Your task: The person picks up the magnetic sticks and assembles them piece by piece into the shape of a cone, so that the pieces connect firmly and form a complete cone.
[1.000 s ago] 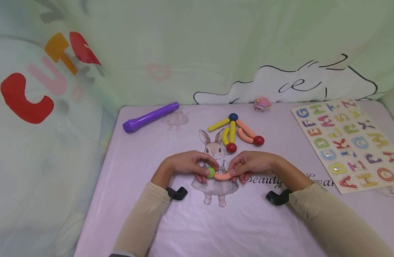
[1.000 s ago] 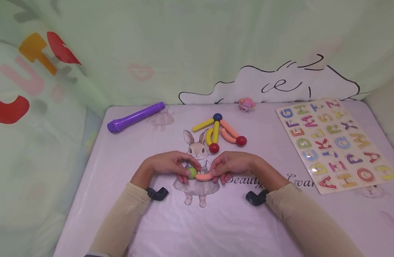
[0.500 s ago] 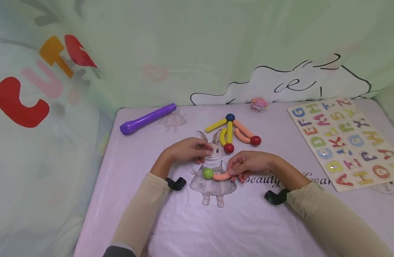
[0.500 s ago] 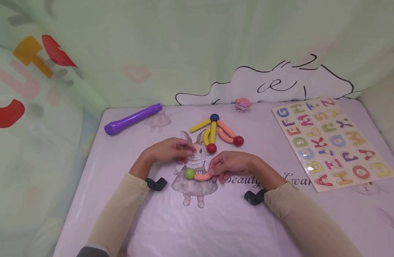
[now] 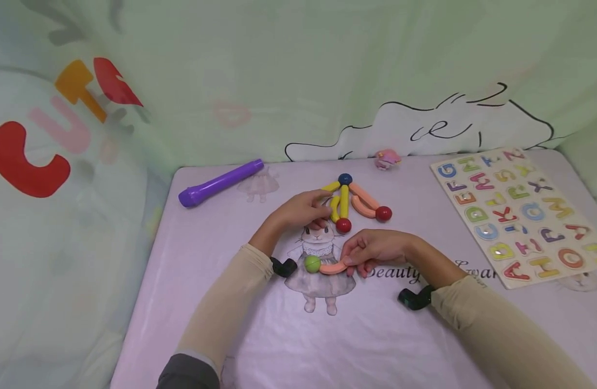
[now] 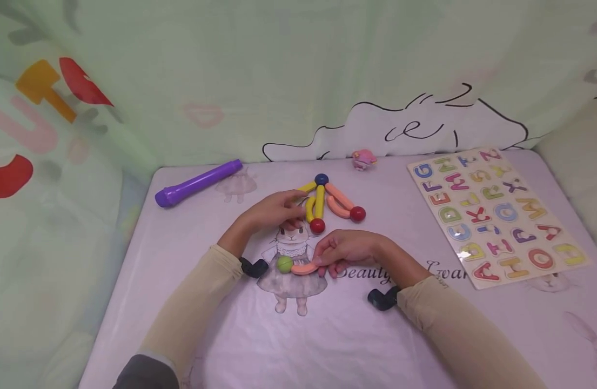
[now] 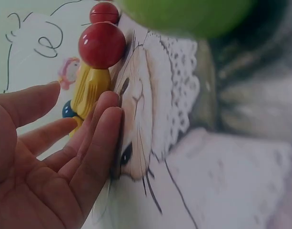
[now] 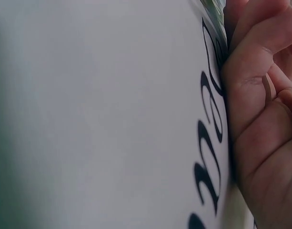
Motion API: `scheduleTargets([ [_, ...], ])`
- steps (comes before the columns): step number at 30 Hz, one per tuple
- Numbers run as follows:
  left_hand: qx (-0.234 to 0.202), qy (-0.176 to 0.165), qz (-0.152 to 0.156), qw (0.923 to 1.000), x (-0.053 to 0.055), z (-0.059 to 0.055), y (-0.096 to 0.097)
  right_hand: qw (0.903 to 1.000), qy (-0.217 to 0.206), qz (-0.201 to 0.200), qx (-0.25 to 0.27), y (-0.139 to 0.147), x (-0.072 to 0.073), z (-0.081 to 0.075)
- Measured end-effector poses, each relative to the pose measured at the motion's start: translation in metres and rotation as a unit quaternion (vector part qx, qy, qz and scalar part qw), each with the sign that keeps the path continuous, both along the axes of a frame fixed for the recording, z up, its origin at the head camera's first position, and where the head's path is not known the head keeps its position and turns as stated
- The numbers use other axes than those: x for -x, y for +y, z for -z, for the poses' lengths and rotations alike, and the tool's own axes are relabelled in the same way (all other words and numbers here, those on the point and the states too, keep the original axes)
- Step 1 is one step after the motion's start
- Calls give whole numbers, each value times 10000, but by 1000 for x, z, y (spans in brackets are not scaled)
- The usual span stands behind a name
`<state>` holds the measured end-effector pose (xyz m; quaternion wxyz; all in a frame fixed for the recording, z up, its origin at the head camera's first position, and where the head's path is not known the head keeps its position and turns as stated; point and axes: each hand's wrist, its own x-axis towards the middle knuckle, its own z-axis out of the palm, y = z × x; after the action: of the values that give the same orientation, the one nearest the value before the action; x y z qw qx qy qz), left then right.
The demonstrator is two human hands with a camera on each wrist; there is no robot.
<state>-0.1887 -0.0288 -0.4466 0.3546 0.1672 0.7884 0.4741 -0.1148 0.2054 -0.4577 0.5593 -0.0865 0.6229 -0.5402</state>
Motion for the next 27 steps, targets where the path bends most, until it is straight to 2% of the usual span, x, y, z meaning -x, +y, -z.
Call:
scheduleTargets([
  [10, 612, 385, 111, 9973, 5, -2, 15, 10000, 26, 5, 94, 1, 0, 0],
  [15, 1051, 807, 311, 9907, 6, -5, 20, 9999, -60, 34, 134, 0, 1, 0],
  [19, 1214, 1080, 390, 9859, 6, -5, 21, 9999, -42, 25, 153, 0, 2, 0],
  [21, 1162, 989, 360, 9876, 7, -4, 20, 9999, 26, 17, 153, 1, 1, 1],
  [27, 812, 358, 248, 9957, 9, -3, 19, 9991, 403, 33, 128, 5, -3, 1],
])
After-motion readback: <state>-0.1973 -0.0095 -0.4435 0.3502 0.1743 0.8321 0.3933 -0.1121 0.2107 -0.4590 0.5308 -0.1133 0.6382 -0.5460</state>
